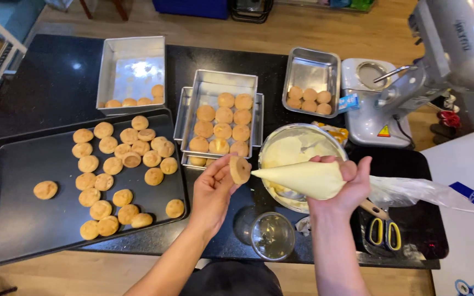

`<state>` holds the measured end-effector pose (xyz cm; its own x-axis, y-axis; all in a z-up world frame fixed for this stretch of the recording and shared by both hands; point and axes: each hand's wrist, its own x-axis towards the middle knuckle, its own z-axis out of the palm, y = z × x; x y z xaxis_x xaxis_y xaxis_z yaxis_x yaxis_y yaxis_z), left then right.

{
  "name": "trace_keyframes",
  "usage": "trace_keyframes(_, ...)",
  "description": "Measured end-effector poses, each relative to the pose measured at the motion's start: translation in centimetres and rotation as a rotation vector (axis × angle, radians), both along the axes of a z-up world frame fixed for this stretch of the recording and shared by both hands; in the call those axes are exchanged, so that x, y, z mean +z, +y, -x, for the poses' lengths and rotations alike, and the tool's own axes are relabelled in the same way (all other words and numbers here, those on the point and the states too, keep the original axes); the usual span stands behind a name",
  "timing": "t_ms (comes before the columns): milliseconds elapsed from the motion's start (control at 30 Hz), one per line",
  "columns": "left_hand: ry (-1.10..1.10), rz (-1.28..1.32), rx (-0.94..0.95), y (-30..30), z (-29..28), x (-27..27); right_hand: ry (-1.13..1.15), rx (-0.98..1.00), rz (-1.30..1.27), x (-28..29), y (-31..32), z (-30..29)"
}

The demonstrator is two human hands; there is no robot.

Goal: Filling small pastries with cream using a piping bag and organizing them into trays on a kitchen counter.

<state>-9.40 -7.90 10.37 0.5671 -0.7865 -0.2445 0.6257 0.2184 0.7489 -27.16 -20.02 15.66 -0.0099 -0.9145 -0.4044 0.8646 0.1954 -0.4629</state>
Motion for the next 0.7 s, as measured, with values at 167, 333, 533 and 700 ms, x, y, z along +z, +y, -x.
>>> trace_keyframes(167, -0.022, -0.034, -0.097, 0.0, 1.2, 2.1, 0.031, -0.022, 0.057, 0.1, 0.5, 0.6)
trace_keyframes(333, -0.132, 0.080, -0.165, 0.5, 1.5, 2.0, 0.012, -0.003, 0.144, -0.5, 0.0, 2.1)
trace_keyframes(533, -0.293, 0.124, -0.194, -0.4, 1.9, -1.0, 0.092, 0.058, 0.272, -0.9, -0.9, 3.1)
trace_keyframes(700, -0.295, 0.108, -0.195, -0.8, 2.6, -0.5, 0.098, 0.068, 0.303, -2.1, -1.9, 4.1)
